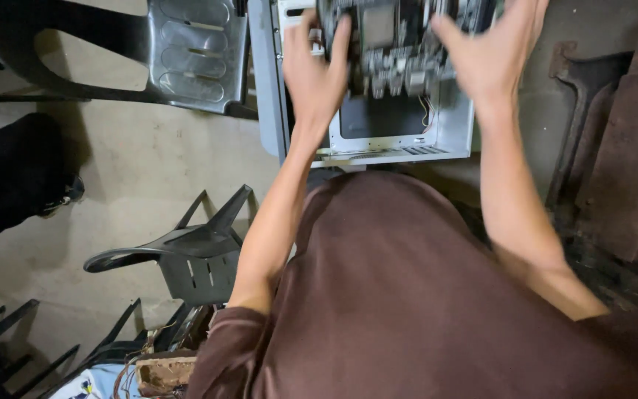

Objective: Installing an IO shield and a motherboard into a computer case on a repair bench.

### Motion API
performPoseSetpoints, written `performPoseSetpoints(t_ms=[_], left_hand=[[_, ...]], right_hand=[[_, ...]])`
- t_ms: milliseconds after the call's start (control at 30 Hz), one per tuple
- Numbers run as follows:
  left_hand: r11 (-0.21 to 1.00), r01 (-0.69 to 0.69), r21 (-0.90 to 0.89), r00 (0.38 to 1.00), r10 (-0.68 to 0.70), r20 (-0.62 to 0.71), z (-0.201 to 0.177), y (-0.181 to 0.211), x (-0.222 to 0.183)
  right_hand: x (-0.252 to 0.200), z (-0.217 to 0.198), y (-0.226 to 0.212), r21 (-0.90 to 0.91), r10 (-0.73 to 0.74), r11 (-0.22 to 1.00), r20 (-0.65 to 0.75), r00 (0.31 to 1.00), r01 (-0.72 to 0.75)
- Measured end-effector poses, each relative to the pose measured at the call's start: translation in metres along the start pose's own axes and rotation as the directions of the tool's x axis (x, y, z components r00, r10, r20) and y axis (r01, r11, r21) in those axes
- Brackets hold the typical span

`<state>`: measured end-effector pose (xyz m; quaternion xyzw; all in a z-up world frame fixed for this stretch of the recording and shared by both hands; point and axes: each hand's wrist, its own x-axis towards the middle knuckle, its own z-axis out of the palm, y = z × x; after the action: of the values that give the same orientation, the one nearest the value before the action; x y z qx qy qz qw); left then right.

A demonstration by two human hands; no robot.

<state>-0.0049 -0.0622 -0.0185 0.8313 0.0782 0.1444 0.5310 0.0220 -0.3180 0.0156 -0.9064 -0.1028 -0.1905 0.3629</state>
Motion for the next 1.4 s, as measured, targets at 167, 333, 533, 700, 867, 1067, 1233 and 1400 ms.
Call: performPoseSetpoints(t_ms=[167, 333, 533, 700, 867, 1067, 1233, 1400], left_hand=[[0.998, 0.066, 0.003, 0.997, -0.066, 0.028, -0.022, -0.005, -0.067], [0.992, 0.106, 0.065, 0.988, -0.113, 0.110, -0.014, -0.038, -0.097], [0.985, 0.080, 0.154, 0.976, -0.109, 0.190, -0.020, -0.057, -0.094], [0.951, 0.103, 0.293, 0.958, -0.174, 0.230, -0.017, -0.083, -0.101], [0.913, 0.127, 0.387, 0.948, -0.227, 0.224, -0.012, -0.076, -0.100], [0.871, 0.169, 0.461, 0.928, -0.298, 0.224, -0.004, -0.088, -0.100], [0.847, 0.184, 0.499, 0.901, -0.349, 0.259, 0.002, -0.101, -0.098], [0.860, 0.212, 0.464, 0.879, -0.376, 0.294, 0.009, -0.111, -0.084]], right_hand=[[-0.064, 0.002, -0.023, 0.051, 0.319, 0.947, -0.019, 0.948, -0.317], [-0.094, 0.005, -0.027, 0.154, 0.281, 0.950, -0.042, 0.959, -0.272], [-0.119, 0.020, -0.012, 0.163, 0.346, 0.917, 0.134, 0.929, -0.365], [-0.131, 0.021, -0.001, 0.161, 0.324, 0.909, 0.306, 0.895, -0.385], [-0.130, 0.015, 0.004, 0.161, 0.275, 0.911, 0.449, 0.850, -0.379], [-0.110, 0.007, 0.006, 0.012, 0.309, 0.912, 0.638, 0.705, -0.411], [-0.108, 0.019, 0.031, -0.070, 0.388, 0.865, 0.721, 0.574, -0.497], [-0.075, 0.032, 0.026, -0.141, 0.468, 0.783, 0.774, 0.426, -0.605]])
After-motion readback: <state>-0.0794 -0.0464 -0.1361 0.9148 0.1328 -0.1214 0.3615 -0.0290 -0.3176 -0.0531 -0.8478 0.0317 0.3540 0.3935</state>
